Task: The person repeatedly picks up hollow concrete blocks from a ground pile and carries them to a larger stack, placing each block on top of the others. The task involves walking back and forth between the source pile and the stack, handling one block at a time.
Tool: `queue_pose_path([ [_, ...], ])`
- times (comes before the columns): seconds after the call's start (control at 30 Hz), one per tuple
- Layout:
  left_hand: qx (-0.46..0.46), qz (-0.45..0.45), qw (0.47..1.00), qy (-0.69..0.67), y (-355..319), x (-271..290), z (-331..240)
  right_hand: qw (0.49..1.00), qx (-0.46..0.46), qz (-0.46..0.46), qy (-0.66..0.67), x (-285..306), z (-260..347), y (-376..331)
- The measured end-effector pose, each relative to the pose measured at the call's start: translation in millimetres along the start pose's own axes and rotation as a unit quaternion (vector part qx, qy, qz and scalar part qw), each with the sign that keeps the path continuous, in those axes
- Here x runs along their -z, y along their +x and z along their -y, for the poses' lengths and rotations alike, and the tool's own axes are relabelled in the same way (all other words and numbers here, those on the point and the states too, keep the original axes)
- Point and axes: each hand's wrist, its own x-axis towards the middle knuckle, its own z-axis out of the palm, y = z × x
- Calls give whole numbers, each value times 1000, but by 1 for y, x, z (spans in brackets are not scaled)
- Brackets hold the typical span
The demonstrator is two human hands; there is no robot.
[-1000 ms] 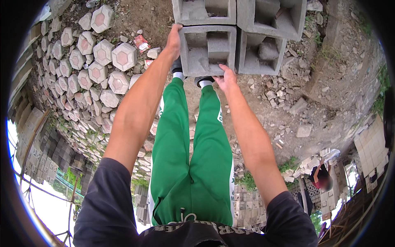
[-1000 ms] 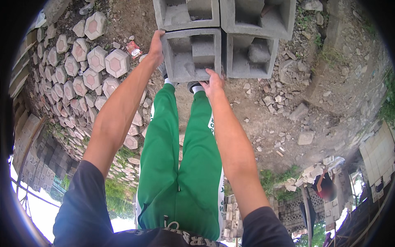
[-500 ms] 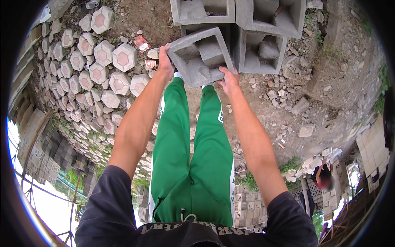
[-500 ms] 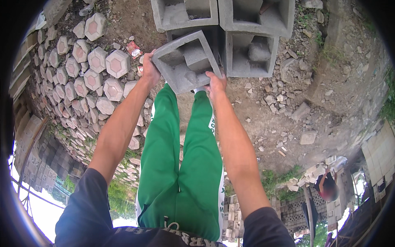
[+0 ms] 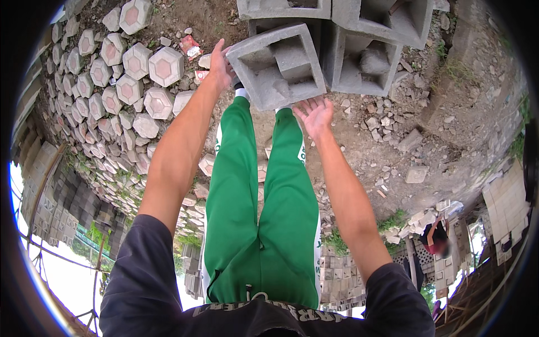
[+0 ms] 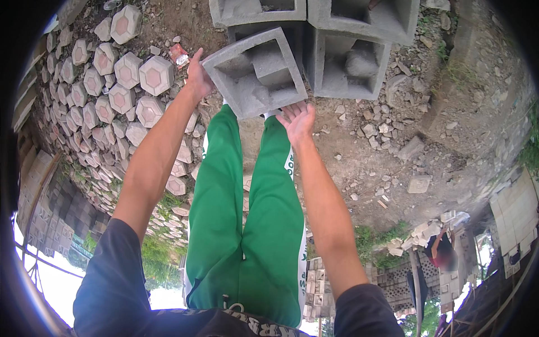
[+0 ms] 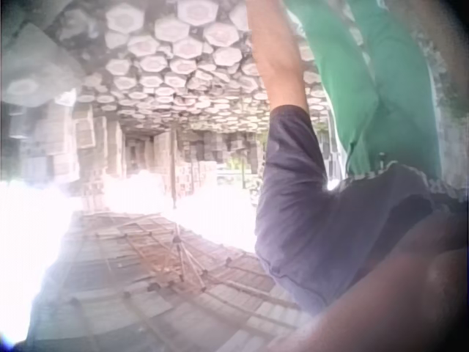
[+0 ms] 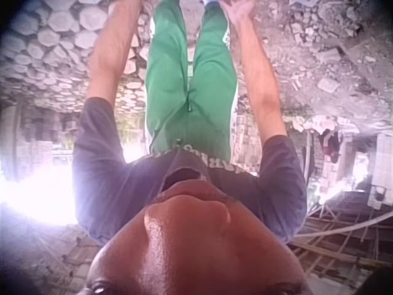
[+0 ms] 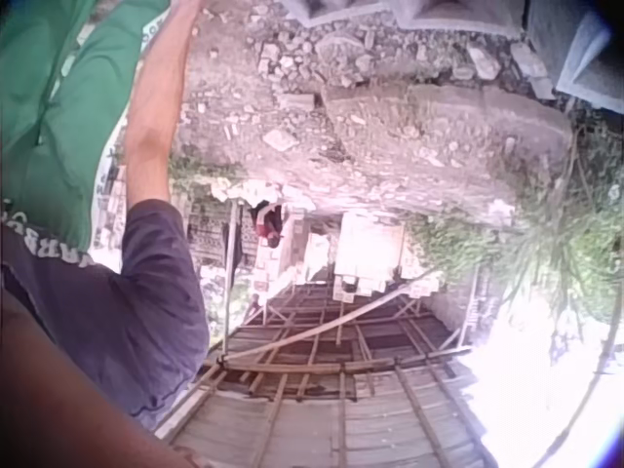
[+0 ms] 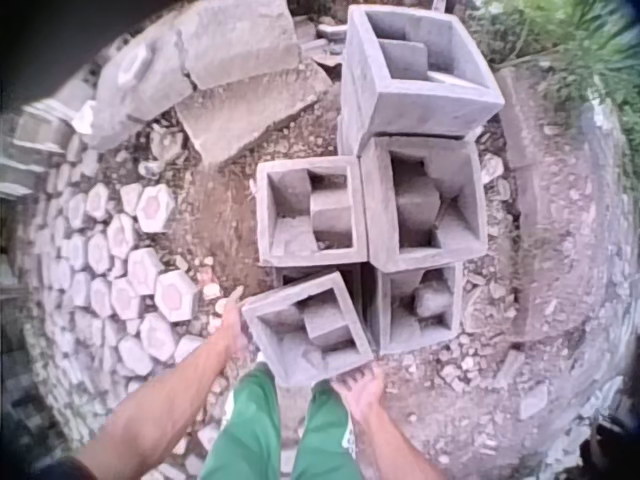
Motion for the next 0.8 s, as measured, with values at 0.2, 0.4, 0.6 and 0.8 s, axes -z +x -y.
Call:
queue_pose_path([
  [0.2, 59, 13, 963, 262, 22, 3, -28, 988, -70, -119, -67, 15, -3, 33],
  [0.4, 71, 25, 926, 370, 20, -26, -61, 991, -60, -121, 5, -3, 12, 62],
  [0.6, 29, 24, 868, 496, 48, -43, -65, 994, -60, 9, 97, -14, 12, 78],
  [0.8, -27, 20, 842, 539, 35, -70, -47, 992, -39, 33, 116, -17, 13, 73],
])
